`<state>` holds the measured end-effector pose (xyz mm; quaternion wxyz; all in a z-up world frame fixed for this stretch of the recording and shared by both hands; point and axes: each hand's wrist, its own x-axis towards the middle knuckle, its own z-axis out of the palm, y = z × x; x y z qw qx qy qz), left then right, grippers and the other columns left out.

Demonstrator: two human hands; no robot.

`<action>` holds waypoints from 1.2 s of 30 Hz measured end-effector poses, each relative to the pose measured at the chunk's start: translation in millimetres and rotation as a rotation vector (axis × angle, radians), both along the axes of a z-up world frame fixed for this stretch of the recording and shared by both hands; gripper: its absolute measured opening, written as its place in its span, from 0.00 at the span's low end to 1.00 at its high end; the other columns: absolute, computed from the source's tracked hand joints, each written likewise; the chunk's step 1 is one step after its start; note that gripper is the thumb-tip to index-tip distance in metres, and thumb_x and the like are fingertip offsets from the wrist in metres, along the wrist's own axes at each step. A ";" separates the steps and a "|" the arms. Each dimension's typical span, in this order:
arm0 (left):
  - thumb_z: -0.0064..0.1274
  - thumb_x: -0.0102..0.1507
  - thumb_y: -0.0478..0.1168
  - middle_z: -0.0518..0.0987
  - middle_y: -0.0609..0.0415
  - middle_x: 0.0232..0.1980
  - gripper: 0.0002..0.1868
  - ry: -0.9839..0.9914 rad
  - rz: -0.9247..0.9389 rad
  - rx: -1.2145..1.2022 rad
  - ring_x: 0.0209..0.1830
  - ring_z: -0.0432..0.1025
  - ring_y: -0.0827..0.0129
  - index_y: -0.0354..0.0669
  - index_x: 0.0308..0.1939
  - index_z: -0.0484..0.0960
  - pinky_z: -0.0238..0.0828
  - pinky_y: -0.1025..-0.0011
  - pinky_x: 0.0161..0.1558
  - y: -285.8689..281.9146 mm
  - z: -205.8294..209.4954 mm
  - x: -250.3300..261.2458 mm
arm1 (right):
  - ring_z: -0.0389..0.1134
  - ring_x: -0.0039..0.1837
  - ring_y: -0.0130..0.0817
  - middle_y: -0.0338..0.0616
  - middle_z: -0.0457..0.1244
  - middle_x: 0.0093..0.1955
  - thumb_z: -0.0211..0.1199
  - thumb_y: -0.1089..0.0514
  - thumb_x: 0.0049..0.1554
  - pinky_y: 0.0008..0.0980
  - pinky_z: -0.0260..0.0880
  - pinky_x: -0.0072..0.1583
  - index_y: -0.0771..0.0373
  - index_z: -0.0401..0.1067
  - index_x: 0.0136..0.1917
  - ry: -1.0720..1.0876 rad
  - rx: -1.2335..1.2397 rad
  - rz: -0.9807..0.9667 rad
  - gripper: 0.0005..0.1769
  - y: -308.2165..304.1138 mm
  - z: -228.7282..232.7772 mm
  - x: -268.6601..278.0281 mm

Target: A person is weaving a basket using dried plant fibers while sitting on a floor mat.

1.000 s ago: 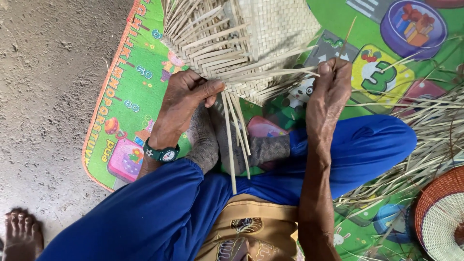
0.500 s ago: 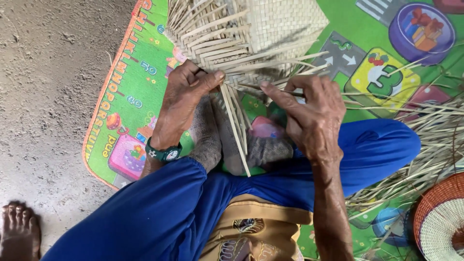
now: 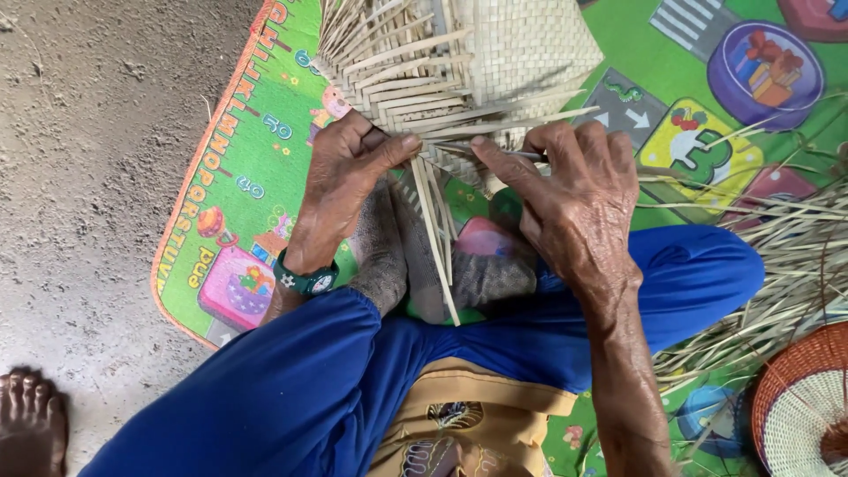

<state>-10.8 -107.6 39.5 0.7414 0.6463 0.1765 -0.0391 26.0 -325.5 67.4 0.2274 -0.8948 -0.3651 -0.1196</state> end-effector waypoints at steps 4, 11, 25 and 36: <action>0.55 0.56 0.31 0.78 0.51 0.33 0.09 -0.044 -0.021 0.070 0.30 0.72 0.76 0.33 0.39 0.75 0.72 0.82 0.37 0.8 3.1 1.9 | 0.51 0.44 0.37 0.42 0.55 0.45 0.61 0.64 0.44 0.36 0.51 0.49 0.51 0.78 0.56 -0.044 -0.034 0.011 0.25 -1.2 2.9 3.6; 0.56 0.56 0.31 0.77 0.54 0.28 0.07 -0.027 -0.024 0.154 0.23 0.67 0.80 0.33 0.36 0.75 0.62 0.86 0.27 -1.2 9.4 3.0 | 0.51 0.45 0.37 0.41 0.55 0.45 0.62 0.65 0.42 0.36 0.52 0.51 0.50 0.77 0.56 -0.077 -0.080 0.013 0.27 -1.9 6.5 4.6; 0.56 0.54 0.31 0.77 0.53 0.35 0.14 -0.101 -0.119 0.158 0.33 0.71 0.74 0.36 0.41 0.71 0.69 0.78 0.39 3.5 5.8 3.4 | 0.52 0.45 0.38 0.41 0.56 0.45 0.62 0.67 0.41 0.37 0.51 0.52 0.49 0.78 0.53 -0.032 -0.051 0.054 0.26 6.1 -0.9 16.2; 0.57 0.51 0.30 0.78 0.48 0.35 0.14 0.079 -0.114 -0.119 0.32 0.71 0.73 0.29 0.40 0.76 0.68 0.82 0.37 11.3 -0.4 8.0 | 0.50 0.44 0.37 0.40 0.57 0.42 0.61 0.72 0.44 0.34 0.48 0.51 0.54 0.78 0.51 0.182 0.240 0.171 0.22 12.8 -21.0 23.3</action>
